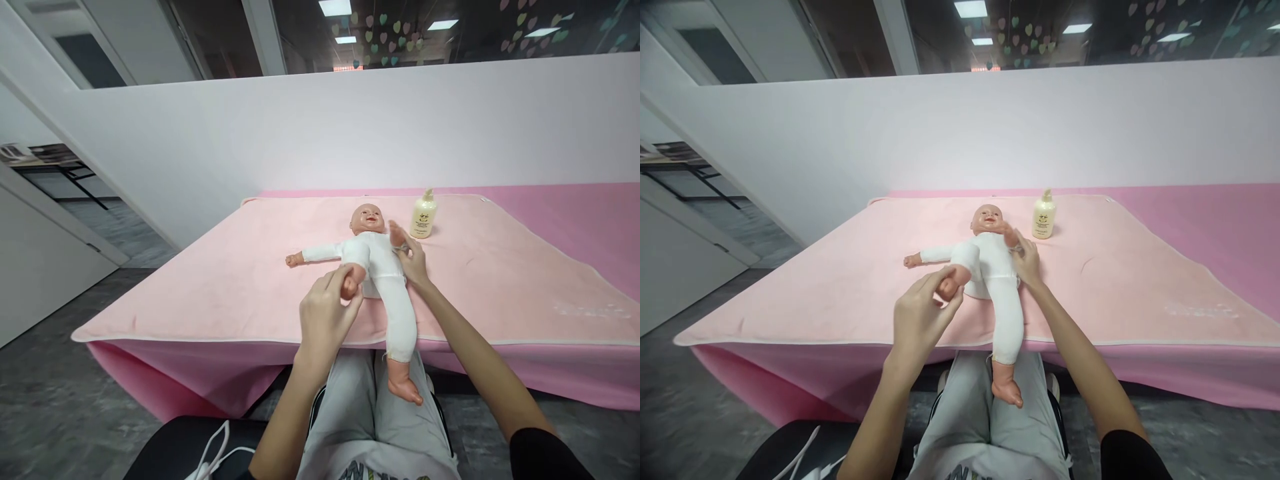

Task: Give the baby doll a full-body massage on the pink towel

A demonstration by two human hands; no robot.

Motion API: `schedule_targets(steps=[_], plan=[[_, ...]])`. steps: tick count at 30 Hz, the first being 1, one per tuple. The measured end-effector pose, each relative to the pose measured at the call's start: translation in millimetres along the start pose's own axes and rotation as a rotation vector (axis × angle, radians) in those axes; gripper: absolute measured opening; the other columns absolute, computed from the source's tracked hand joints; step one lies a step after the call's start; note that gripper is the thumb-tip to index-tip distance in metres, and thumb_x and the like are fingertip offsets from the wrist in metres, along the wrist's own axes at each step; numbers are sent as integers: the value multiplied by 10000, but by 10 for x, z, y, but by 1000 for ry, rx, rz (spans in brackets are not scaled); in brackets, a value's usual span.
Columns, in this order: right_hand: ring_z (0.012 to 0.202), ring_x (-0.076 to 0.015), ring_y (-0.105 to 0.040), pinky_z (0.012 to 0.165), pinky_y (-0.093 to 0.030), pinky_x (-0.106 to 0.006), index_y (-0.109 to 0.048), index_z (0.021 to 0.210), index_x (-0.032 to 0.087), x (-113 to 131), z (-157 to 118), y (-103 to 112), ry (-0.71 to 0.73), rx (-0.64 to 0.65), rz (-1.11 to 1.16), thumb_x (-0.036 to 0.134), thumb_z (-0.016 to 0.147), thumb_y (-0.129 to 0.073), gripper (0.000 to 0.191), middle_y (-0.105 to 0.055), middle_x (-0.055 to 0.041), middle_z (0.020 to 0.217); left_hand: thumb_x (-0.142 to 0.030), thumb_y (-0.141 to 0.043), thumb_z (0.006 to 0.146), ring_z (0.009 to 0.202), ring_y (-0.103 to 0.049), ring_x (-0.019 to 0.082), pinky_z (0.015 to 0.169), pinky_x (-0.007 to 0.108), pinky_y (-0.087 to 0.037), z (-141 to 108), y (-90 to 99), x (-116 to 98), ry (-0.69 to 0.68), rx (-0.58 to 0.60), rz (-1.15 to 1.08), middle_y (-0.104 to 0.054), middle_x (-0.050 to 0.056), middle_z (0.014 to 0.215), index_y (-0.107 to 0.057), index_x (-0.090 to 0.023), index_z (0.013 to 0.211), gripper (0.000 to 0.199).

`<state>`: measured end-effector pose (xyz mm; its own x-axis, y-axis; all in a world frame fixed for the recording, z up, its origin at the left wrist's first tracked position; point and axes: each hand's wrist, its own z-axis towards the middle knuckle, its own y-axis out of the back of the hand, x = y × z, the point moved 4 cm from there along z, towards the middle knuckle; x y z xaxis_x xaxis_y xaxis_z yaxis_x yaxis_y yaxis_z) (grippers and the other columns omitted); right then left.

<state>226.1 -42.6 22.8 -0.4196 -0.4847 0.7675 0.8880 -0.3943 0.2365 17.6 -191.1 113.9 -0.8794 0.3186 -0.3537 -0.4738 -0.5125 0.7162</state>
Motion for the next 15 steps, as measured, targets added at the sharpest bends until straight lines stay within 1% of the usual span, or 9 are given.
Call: schedule_targets(steps=[2, 3, 5, 6, 8, 10, 12, 14, 15], plan=[[943, -213, -516, 891, -413, -390, -583, 1203, 234, 102, -40, -51, 110, 118, -121, 144, 705, -457, 521, -629, -61, 1019, -201, -586, 780, 850, -633, 201, 667, 267, -482, 162, -215, -15, 13, 88, 45, -684, 41, 925, -604, -206, 1069, 291], [935, -217, -514, 893, -406, -401, -595, 1192, 241, 127, -53, -63, 134, 154, -161, 125, 699, -449, 527, -631, -60, 988, -192, -576, 781, 847, -631, 206, 654, 267, -475, 213, -294, -27, 13, 121, 64, -683, 45, 907, -607, -198, 1053, 274], [938, -220, -514, 895, -402, -409, -603, 1179, 244, 139, -55, -61, 123, 165, -164, 118, 695, -453, 523, -633, -59, 983, -179, -563, 782, 830, -630, 206, 644, 265, -468, 244, -343, -71, -20, 142, 82, -682, 46, 887, -608, -191, 1037, 259], [947, -218, -516, 893, -407, -404, -598, 1182, 240, 128, -44, -51, 92, 145, -124, 131, 697, -466, 514, -633, -58, 1008, -180, -562, 781, 810, -631, 200, 640, 264, -468, 219, -303, -97, -43, 123, 81, -682, 41, 880, -607, -194, 1039, 262], [956, -208, -527, 874, -429, -380, -575, 1191, 224, 61, -12, -22, -11, 71, 19, 189, 711, -505, 487, -624, -59, 1070, -194, -569, 779, 765, -635, 181, 640, 260, -475, 86, -115, -147, -97, 48, 68, -686, 25, 876, -599, -208, 1064, 287], [929, -195, -549, 835, -455, -351, -562, 1163, 188, -76, 20, 18, -164, -49, 176, 263, 717, -534, 454, -622, -69, 1070, -218, -575, 781, 719, -639, 164, 636, 253, -485, -143, 142, -166, -131, -38, 64, -692, 16, 868, -594, -215, 1086, 305], [910, -187, -567, 812, -471, -334, -553, 1113, 156, -272, 29, 73, -340, -201, 275, 302, 706, -546, 432, -620, -83, 1043, -236, -576, 791, 761, -657, 165, 686, 251, -503, -421, 366, -149, -157, -91, 82, -699, 25, 925, -592, -212, 1098, 309], [952, -188, -571, 814, -479, -328, -516, 1136, 155, -474, 13, 137, -494, -353, 327, 298, 690, -542, 469, -593, -100, 1098, -257, -577, 803, 772, -669, 163, 692, 243, -513, -685, 495, -90, -145, -88, 103, -702, 28, 959, -584, -212, 1116, 317], [985, -191, -568, 813, -484, -330, -482, 1178, 158, -543, 11, 162, -515, -393, 339, 296, 691, -532, 509, -566, -113, 1153, -264, -575, 809, 767, -673, 162, 678, 238, -516, -792, 519, -50, -122, -58, 115, -703, 29, 966, -578, -212, 1128, 323]])
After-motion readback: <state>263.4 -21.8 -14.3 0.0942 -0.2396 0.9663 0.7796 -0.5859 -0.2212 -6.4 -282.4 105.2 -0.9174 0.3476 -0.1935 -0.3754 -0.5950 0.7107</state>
